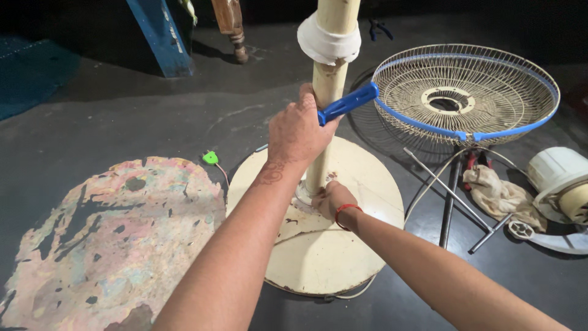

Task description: The person uses a screwdriver to loosen and remove a plastic collar from the base of a standing fan. After removing the collar, the person wipes the base surface with a cloth.

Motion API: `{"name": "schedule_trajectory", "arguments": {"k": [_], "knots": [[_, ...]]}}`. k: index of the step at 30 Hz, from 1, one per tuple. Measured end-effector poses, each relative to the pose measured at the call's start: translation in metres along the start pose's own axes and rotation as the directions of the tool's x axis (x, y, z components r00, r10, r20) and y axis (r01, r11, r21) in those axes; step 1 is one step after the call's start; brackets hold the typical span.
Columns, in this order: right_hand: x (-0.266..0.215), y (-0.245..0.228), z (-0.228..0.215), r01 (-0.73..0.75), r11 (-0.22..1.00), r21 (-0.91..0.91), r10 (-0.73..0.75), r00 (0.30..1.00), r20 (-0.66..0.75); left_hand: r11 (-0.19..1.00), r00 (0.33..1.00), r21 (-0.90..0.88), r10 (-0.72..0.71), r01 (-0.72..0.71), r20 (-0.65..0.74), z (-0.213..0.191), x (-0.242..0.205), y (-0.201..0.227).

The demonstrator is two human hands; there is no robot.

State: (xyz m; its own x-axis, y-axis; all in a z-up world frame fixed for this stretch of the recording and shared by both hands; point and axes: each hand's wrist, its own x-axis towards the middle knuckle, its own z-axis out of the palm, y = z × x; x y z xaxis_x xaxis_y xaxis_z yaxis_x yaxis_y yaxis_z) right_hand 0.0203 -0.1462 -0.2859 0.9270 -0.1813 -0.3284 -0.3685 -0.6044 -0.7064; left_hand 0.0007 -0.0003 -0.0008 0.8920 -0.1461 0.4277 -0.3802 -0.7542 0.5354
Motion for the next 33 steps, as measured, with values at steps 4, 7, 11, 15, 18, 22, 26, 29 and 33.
{"name": "schedule_trajectory", "arguments": {"k": [4,7,11,15,18,22,26,29,33], "knots": [[-0.046,-0.037,-0.02,0.066,0.971,-0.23,-0.08,0.995,-0.051,1.0,1.0,0.012,0.006,-0.005,-0.017,0.001,0.0,-0.001],[-0.07,-0.054,-0.03,0.098,0.956,-0.278,-0.119,0.991,-0.059,1.0,1.0,0.02,0.009,-0.008,-0.019,0.002,0.001,-0.001],[-0.083,-0.061,-0.035,0.126,0.95,-0.287,-0.149,0.987,-0.061,1.0,1.0,0.015,0.003,-0.003,-0.007,0.002,0.001,0.0],[-0.088,-0.058,-0.035,0.203,0.943,-0.263,-0.24,0.964,-0.117,0.999,1.0,0.028,0.02,-0.019,-0.013,0.001,0.001,0.0],[-0.09,-0.056,-0.037,0.193,0.944,-0.266,-0.22,0.972,-0.077,1.0,0.999,-0.02,0.007,-0.007,0.04,0.0,0.001,0.001],[-0.093,-0.055,-0.039,0.209,0.945,-0.249,-0.231,0.971,-0.062,1.0,1.0,0.007,0.02,-0.02,0.02,0.0,0.001,0.001],[-0.092,-0.054,-0.042,0.29,0.921,-0.261,-0.316,0.947,-0.064,1.0,1.0,0.015,0.025,-0.025,0.004,0.001,0.001,0.0],[-0.09,-0.053,-0.048,0.325,0.903,-0.28,-0.346,0.938,-0.03,1.0,1.0,0.016,0.02,-0.02,0.005,0.002,0.0,-0.001],[-0.094,-0.056,-0.05,0.369,0.882,-0.293,-0.394,0.919,-0.027,1.0,1.0,0.03,0.006,-0.007,0.016,0.003,0.0,-0.002]]}}
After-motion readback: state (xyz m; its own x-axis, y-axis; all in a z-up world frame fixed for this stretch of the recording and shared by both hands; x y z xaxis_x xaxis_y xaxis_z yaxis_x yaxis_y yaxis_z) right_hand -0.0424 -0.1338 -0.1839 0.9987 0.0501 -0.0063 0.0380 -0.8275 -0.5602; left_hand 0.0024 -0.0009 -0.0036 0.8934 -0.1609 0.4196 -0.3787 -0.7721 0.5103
